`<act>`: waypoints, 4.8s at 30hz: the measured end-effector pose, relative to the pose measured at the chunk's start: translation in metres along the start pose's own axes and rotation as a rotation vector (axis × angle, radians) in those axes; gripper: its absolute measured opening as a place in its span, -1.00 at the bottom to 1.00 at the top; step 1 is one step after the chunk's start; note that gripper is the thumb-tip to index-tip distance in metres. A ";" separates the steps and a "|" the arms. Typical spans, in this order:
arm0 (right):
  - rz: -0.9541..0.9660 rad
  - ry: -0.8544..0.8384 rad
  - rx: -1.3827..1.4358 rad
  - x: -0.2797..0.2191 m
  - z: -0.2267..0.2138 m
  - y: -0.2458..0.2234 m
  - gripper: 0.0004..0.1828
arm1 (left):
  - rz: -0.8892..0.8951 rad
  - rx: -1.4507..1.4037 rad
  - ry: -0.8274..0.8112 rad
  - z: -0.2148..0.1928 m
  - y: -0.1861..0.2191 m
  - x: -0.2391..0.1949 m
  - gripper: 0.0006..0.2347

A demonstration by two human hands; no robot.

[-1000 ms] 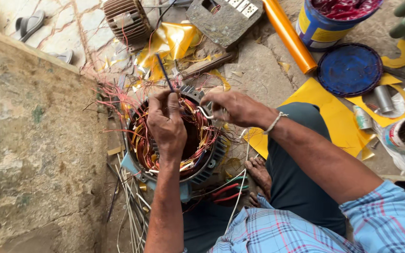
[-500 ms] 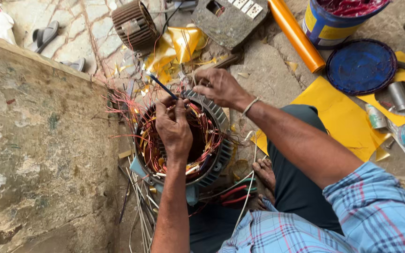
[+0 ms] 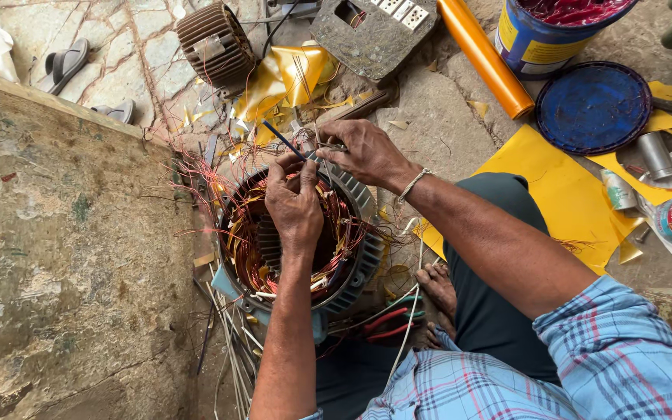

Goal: The person sits on the floor and repairs an electric motor stator. They use pliers to strip insulation from copper wires, insert them into the stator slots, and twist the wire ends together.

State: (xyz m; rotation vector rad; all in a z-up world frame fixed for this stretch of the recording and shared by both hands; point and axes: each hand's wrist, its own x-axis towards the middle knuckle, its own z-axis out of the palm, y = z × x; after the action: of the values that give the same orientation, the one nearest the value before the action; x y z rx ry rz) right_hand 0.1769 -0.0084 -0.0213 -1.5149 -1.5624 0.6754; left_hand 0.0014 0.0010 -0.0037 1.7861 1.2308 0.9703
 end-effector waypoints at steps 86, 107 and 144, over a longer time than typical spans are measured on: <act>0.134 -0.866 0.307 -0.236 0.051 -0.122 -0.30 | -0.563 -0.608 0.128 -0.173 -0.007 -0.234 -0.84; -0.026 -1.074 0.300 -0.229 0.118 -0.172 -0.26 | -0.428 -0.276 0.022 -0.216 -0.063 -0.330 -0.91; -0.238 -0.054 0.143 -0.173 -0.021 -0.165 -0.87 | 0.059 -0.228 -0.106 -0.121 0.068 -0.128 -0.79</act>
State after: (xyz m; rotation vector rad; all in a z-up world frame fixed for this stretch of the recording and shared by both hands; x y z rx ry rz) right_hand 0.0935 -0.2023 0.0942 -1.1918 -1.6655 0.6800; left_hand -0.1120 -0.1194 0.0878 1.6784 0.9660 0.9940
